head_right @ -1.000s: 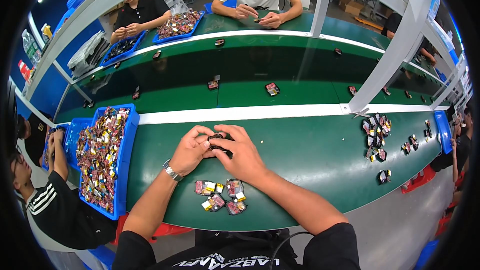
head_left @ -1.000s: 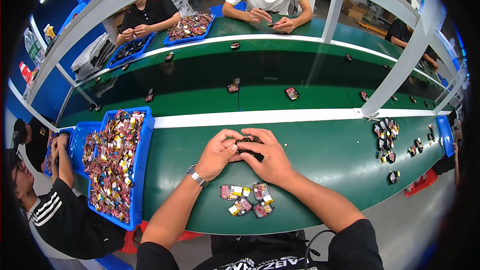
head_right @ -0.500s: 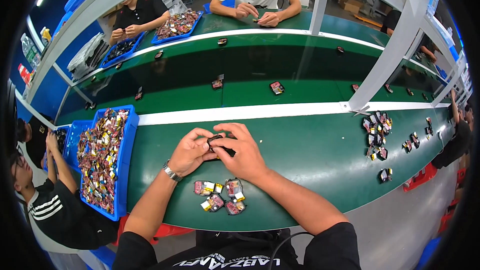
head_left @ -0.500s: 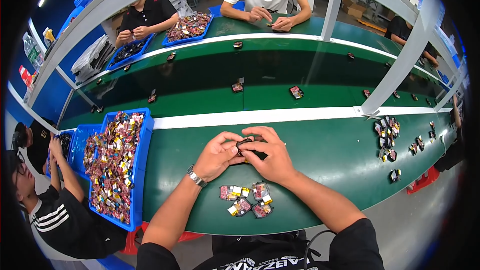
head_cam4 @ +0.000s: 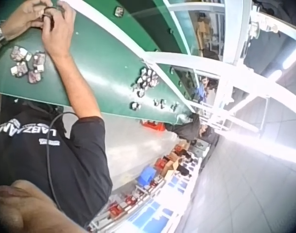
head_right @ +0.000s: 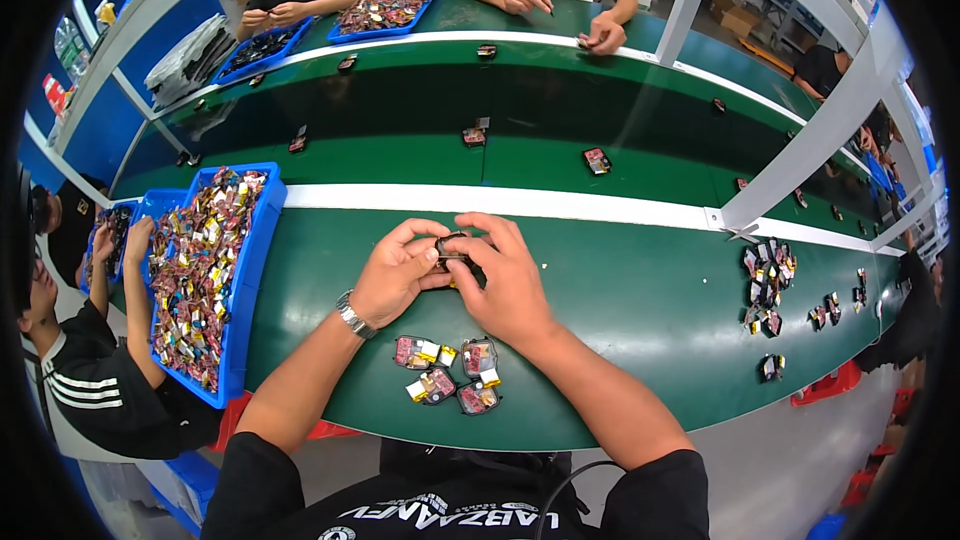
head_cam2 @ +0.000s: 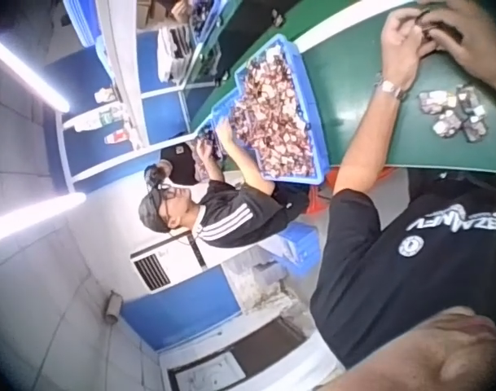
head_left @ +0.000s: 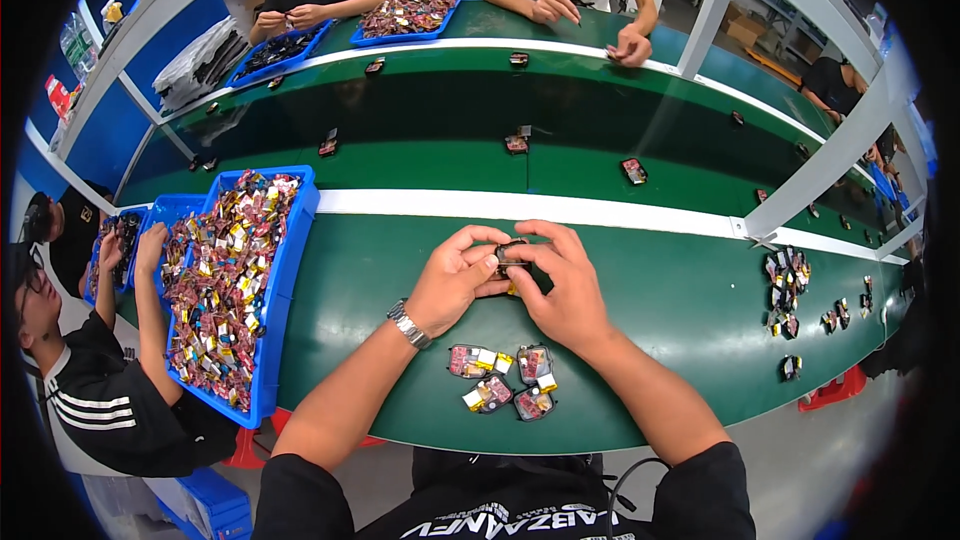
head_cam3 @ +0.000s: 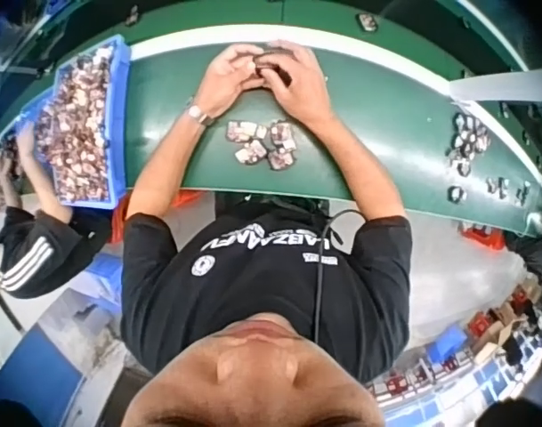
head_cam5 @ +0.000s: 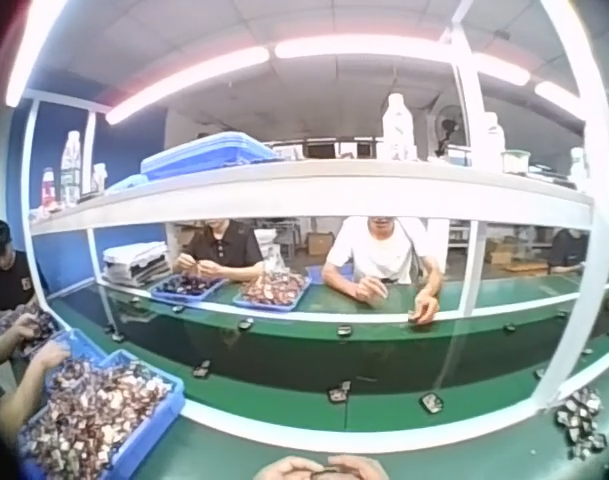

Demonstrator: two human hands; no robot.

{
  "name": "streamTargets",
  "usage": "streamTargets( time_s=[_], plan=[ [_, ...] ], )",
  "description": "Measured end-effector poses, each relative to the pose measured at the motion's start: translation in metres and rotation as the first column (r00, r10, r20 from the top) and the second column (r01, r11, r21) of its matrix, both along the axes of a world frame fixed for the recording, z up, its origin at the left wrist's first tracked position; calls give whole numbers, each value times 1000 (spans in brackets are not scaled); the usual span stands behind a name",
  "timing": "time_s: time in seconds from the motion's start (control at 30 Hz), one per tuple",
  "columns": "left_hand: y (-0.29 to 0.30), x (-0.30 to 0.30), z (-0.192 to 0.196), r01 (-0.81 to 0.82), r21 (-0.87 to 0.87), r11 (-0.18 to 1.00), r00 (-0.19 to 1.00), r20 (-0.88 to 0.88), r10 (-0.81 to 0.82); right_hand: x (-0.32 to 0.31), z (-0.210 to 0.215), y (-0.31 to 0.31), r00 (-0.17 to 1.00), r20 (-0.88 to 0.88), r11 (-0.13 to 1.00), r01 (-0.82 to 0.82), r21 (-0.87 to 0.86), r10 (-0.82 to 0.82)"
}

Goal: Assembling small electronic components on a factory conveyor belt.

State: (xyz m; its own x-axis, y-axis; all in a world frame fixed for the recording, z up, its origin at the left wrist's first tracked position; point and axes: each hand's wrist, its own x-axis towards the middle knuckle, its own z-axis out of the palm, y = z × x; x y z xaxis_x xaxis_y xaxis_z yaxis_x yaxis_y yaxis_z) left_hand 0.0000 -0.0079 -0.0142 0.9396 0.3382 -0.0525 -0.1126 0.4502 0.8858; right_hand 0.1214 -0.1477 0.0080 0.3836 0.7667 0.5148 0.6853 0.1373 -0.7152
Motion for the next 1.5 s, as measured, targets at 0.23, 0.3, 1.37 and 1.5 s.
streamTargets(
  time_s=[0.23, 0.3, 1.37, 1.5],
  plan=[
    [-3, 2, 2, 16, -12, 1000, 1000, -10, -16, 2, 0, 2, 992, 30, 988, 118, 95, -121],
    [-3, 2, 3, 23, -10, 1000, 1000, -12, -23, 1, 1, 2, 993, -18, 988, 121, 101, -120],
    [-15, 6, 9, -88, 189, 978, 990, -91, 107, 2, -1, 2, 964, -205, 985, 173, 3, -169],
    [-15, 7, 5, -87, 231, 969, 988, -103, 113, 5, -5, 2, 962, -248, 993, 113, -33, -117]
  ],
)
